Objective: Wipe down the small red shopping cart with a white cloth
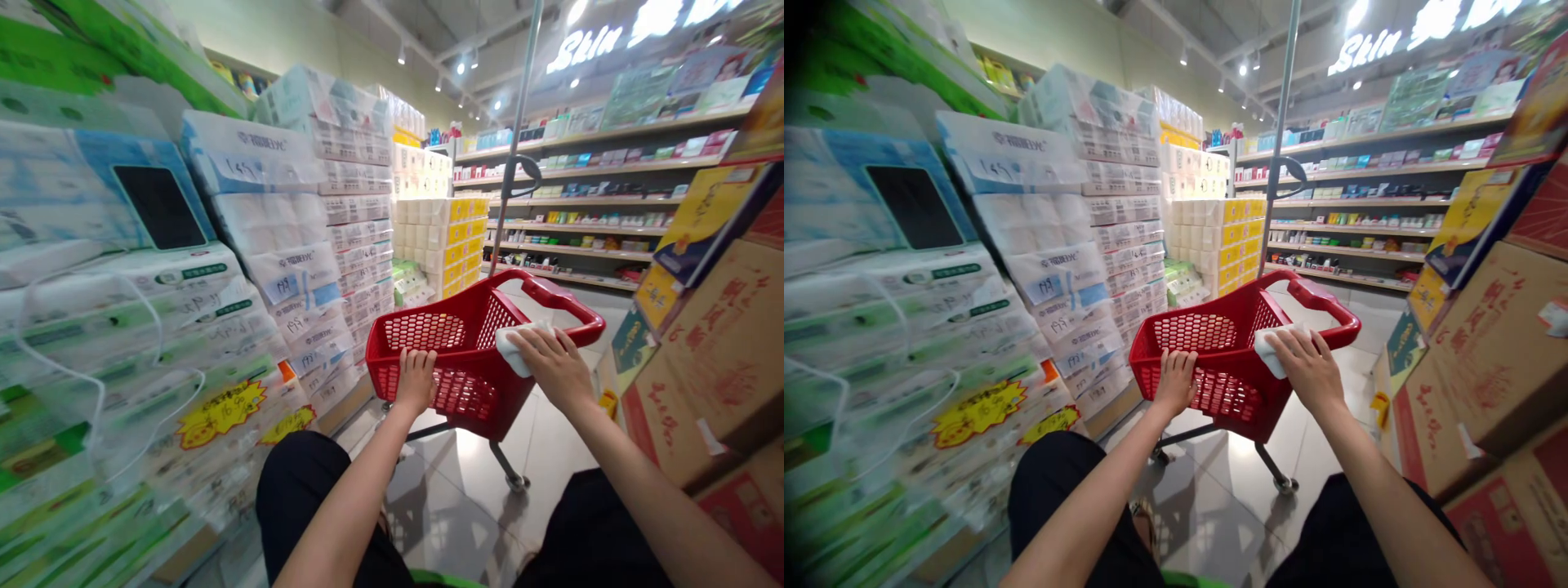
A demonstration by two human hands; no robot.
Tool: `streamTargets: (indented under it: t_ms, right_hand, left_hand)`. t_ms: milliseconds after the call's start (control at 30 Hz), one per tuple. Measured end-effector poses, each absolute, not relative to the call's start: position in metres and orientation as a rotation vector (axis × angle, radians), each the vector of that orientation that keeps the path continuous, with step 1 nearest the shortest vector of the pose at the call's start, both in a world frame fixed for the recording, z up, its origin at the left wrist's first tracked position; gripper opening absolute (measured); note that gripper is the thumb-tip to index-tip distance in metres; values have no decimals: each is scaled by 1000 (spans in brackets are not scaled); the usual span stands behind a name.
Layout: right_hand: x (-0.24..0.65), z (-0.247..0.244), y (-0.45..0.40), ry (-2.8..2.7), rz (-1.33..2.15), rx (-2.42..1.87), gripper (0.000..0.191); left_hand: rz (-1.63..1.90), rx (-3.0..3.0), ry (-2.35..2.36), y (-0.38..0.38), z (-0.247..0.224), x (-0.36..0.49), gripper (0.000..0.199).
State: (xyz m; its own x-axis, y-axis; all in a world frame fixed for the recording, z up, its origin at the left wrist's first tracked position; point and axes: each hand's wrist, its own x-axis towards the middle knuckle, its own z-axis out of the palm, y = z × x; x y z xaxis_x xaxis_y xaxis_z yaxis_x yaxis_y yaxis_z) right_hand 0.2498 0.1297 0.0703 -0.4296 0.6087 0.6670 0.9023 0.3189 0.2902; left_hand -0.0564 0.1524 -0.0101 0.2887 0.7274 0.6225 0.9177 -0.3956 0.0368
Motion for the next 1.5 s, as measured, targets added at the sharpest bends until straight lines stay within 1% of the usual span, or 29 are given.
streamTargets:
  t_ms: [167,300,367,467,567,667,833,1000,1133,1200,1267,1333,1433,1500]
  right_hand:
    - [194,50,136,-2084,-860,-1331,44]
    - [159,40,139,-2172,-836,-1257,47]
    - [165,46,139,-2227,-838,-1226,51]
    - [197,63,137,-2243,-867,-1213,51]
    - [236,80,135,-2159,-907,-1255,50]
    - [253,83,134,-2066,-918,-1314,49]
    - [216,61,138,-2030,-832,-1388,49]
    - [150,27,142,-2161,-670,-1262,53]
    - [139,20,142,-2232,-596,-1196,53]
    - [150,24,143,-2285,-582,-1157,53]
    - [163,28,143,-2323,-573,-1133,54]
    - [173,29,143,-2319,-565,-1150,52]
    - [173,24,144,-2220,-575,-1239,49]
    - [164,18,145,-2138,-591,-1298,50]
  left_hand:
    - [-887,-2189,-1565,153,-11,-52,63]
    - [-884,-2205,-1555,156,-9,-60,64]
    - [-859,-2227,-1532,157,-8,-67,64]
    - [-833,-2248,-1502,157,-7,-76,63]
    - [-835,-2230,-1506,156,-6,-76,61]
    - [-837,-2200,-1530,154,-7,-69,61]
    - [-806,-2218,-1544,151,-9,-55,71]
    - [-782,-2279,-1500,145,-12,-45,81]
    - [-782,-2364,-1406,141,-8,-46,85]
    - [-771,-2424,-1326,141,-3,-57,82]
    - [-762,-2440,-1285,143,1,-77,72]
    - [-766,-2391,-1339,146,3,-101,60]
    - [-744,-2347,-1468,151,-2,-129,52]
    - [-702,-2357,-1508,154,-8,-135,47]
